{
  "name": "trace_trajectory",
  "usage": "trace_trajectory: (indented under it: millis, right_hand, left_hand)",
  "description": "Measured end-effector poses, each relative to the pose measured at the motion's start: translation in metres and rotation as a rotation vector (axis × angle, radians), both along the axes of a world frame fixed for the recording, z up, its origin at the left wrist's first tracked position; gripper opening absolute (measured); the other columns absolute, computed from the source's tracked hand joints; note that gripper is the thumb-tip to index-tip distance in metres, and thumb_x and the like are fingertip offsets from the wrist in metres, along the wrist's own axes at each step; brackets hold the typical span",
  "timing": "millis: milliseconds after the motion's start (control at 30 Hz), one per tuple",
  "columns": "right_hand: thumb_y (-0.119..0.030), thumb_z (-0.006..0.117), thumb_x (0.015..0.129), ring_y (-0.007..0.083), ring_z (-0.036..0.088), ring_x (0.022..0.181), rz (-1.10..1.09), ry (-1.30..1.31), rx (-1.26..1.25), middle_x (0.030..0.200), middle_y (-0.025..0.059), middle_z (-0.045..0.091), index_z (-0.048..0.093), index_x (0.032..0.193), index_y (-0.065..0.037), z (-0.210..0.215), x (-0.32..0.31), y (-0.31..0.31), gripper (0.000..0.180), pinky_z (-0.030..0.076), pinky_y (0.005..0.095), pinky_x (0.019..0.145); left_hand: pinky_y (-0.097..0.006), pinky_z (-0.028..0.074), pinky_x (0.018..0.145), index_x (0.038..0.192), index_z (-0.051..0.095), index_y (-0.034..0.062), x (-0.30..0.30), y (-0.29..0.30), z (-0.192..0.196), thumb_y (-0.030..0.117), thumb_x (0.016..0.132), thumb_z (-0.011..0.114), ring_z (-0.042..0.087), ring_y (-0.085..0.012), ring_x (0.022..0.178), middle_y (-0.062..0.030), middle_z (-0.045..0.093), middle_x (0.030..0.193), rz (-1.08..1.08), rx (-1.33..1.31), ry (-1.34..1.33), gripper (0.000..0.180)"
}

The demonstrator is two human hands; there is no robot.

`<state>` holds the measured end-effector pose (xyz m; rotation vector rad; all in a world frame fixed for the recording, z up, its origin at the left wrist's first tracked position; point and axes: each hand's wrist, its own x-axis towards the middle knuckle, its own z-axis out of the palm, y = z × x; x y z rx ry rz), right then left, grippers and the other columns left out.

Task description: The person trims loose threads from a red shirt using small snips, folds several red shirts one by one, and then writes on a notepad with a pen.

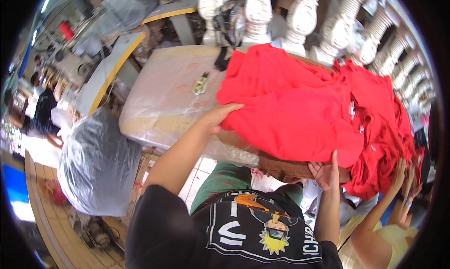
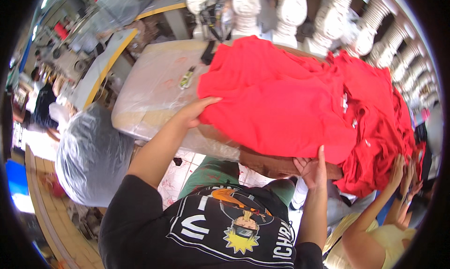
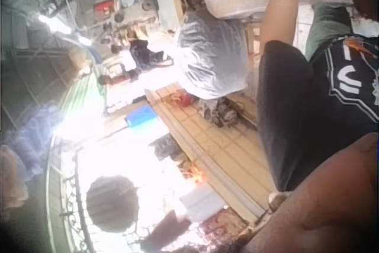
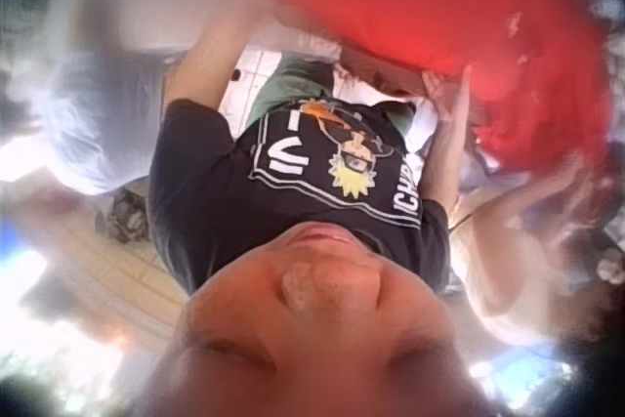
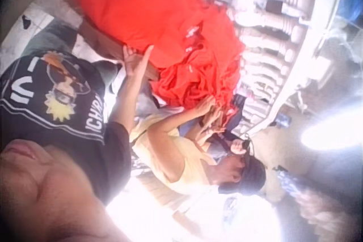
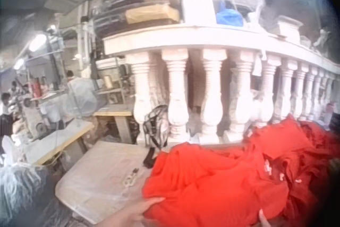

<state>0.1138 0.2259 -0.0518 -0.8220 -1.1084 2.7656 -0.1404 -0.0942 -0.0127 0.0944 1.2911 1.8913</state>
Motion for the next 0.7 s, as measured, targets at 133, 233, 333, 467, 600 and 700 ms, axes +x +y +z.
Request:
trace_trajectory:
  millis: [133,233,333,467,600,700]
  right_hand:
    - [-0.035,0.059,0.085,0.0258,0.05,0.112,-0.263,0.091,-0.084,0.123,0.0068,0.052,0.047,0.123,-0.01,0.017,-0.057,-0.013,0.047,0.044,0.0447,0.092]
    - [-0.029,0.056,0.087,0.0242,0.051,0.113,-0.324,0.261,-0.004,0.122,0.0065,0.054,0.049,0.121,-0.007,0.09,-0.075,-0.005,0.042,0.042,0.0438,0.096]
    - [-0.025,0.052,0.089,0.0242,0.052,0.113,-0.161,0.608,0.085,0.121,0.0082,0.056,0.052,0.12,-0.004,0.157,-0.085,-0.018,0.037,0.04,0.0427,0.098]
    - [-0.023,0.052,0.089,0.0231,0.053,0.111,0.005,0.787,0.089,0.119,0.0094,0.057,0.053,0.118,-0.003,0.2,-0.154,-0.074,0.035,0.04,0.0402,0.098]
    - [-0.02,0.058,0.085,0.0204,0.057,0.102,0.241,0.881,-0.041,0.108,0.0084,0.062,0.058,0.108,-0.004,0.225,-0.246,-0.163,0.028,0.044,0.0365,0.093]
    - [-0.021,0.063,0.08,0.0196,0.059,0.094,0.382,0.834,-0.082,0.101,0.0075,0.062,0.059,0.099,-0.004,0.231,-0.294,-0.225,0.025,0.047,0.0352,0.087]
  left_hand:
    - [-0.036,0.048,0.091,0.121,0.05,0.0024,0.012,0.02,0.036,0.02,0.082,0.064,0.058,-0.0204,0.105,-0.0102,0.059,0.117,0.004,0.222,0.038,0.045]
    - [-0.036,0.046,0.093,0.12,0.051,0.0018,0.029,-0.002,0.084,0.018,0.081,0.065,0.058,-0.0211,0.105,-0.0105,0.059,0.116,0.089,0.425,0.099,0.045]
    - [-0.037,0.045,0.094,0.121,0.049,0.0022,0.043,-0.051,0.111,0.019,0.082,0.064,0.057,-0.0217,0.107,-0.0105,0.057,0.118,0.185,0.642,0.162,0.045]
    - [-0.038,0.043,0.096,0.123,0.047,0.0036,0.031,-0.131,0.122,0.024,0.084,0.061,0.056,-0.0236,0.108,-0.0107,0.056,0.12,0.285,0.864,0.279,0.046]
    - [-0.045,0.042,0.096,0.124,0.047,0.0041,0.029,-0.215,0.123,0.026,0.08,0.063,0.054,-0.0264,0.111,-0.0118,0.055,0.122,0.721,0.717,0.595,0.052]
    - [-0.049,0.04,0.099,0.126,0.045,0.0025,0.039,-0.275,0.117,0.029,0.077,0.062,0.051,-0.0305,0.115,-0.0138,0.053,0.125,0.907,0.633,0.676,0.059]
